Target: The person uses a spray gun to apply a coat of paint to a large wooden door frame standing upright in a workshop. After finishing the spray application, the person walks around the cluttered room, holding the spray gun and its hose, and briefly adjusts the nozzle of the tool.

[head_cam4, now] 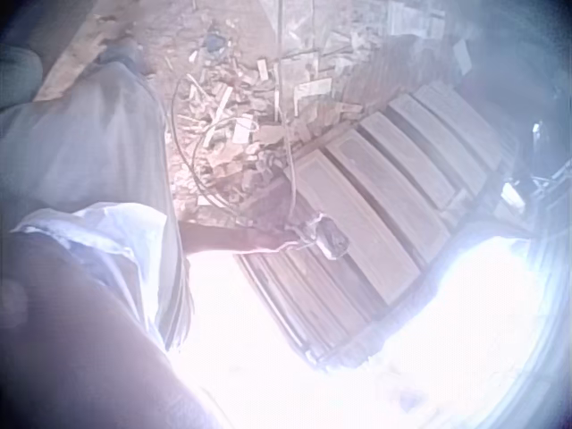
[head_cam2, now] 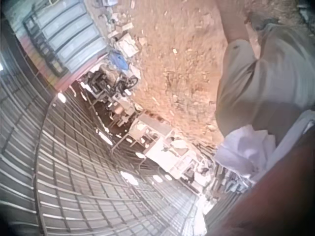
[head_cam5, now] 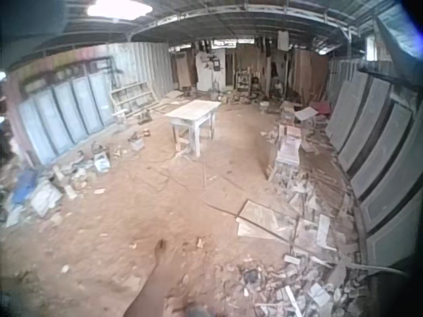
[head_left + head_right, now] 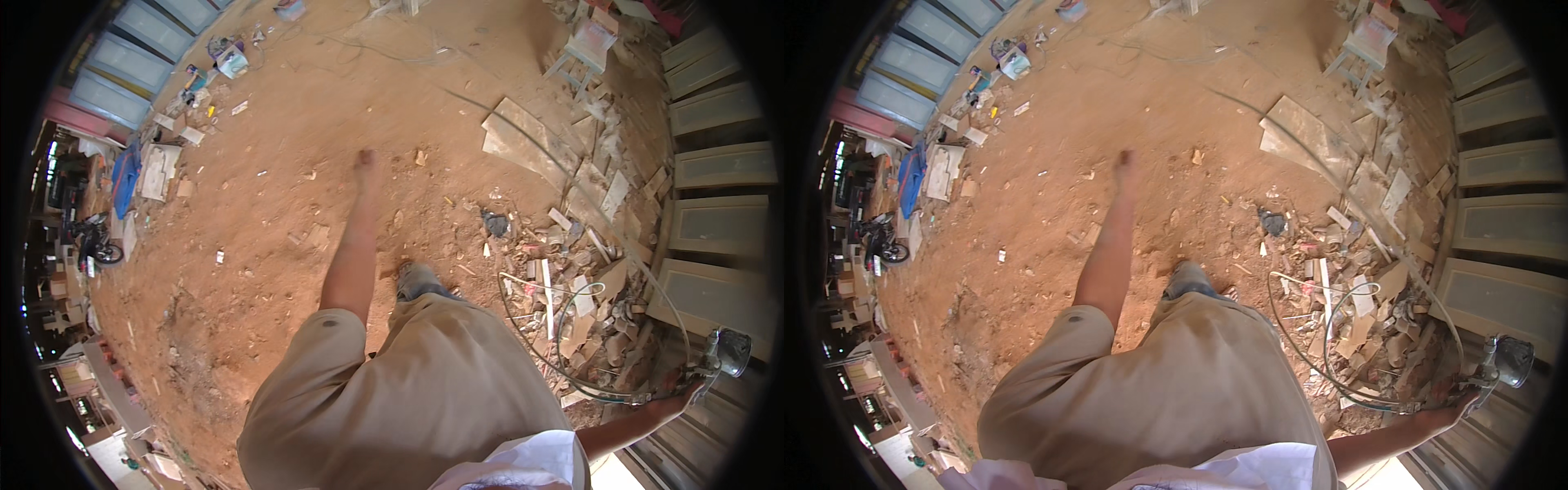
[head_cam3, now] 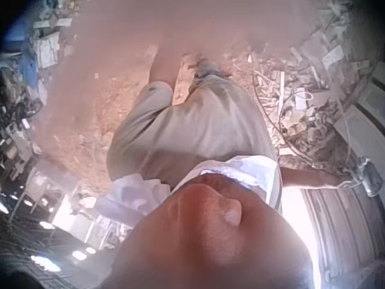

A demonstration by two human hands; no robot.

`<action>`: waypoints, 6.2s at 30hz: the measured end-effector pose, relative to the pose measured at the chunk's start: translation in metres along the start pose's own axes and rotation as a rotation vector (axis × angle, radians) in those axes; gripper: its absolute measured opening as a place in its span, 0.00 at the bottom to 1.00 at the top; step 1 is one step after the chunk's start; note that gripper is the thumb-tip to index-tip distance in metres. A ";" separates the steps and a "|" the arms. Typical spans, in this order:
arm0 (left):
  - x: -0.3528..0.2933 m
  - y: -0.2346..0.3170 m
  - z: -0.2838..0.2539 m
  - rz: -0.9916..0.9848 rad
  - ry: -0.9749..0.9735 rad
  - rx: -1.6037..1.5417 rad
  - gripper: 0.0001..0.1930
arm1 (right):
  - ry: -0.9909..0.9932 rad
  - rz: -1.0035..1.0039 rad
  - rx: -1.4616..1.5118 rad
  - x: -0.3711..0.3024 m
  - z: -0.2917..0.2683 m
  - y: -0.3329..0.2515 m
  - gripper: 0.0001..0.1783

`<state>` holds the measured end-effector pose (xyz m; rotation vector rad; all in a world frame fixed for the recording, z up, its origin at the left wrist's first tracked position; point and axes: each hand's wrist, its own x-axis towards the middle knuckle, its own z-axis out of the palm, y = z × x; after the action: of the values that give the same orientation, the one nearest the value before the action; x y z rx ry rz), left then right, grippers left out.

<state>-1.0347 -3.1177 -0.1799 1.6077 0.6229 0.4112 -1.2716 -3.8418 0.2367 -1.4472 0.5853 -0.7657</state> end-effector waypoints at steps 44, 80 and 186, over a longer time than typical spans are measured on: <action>-0.459 0.259 0.084 0.985 -0.950 0.149 0.17 | -1.102 0.153 0.032 -0.111 0.076 0.100 0.33; -0.776 0.105 0.125 0.997 -1.277 0.815 0.28 | 1.074 -0.594 -0.127 -0.600 -0.756 -0.154 0.34; -3.382 0.352 0.674 0.479 -1.053 -0.068 0.24 | -1.626 -0.369 0.297 0.347 -2.801 -0.304 0.57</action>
<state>-3.2397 -5.7318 0.3855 1.6349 -0.5720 -0.1076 -3.2097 -5.9096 0.4063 -1.4147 -1.0073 0.2172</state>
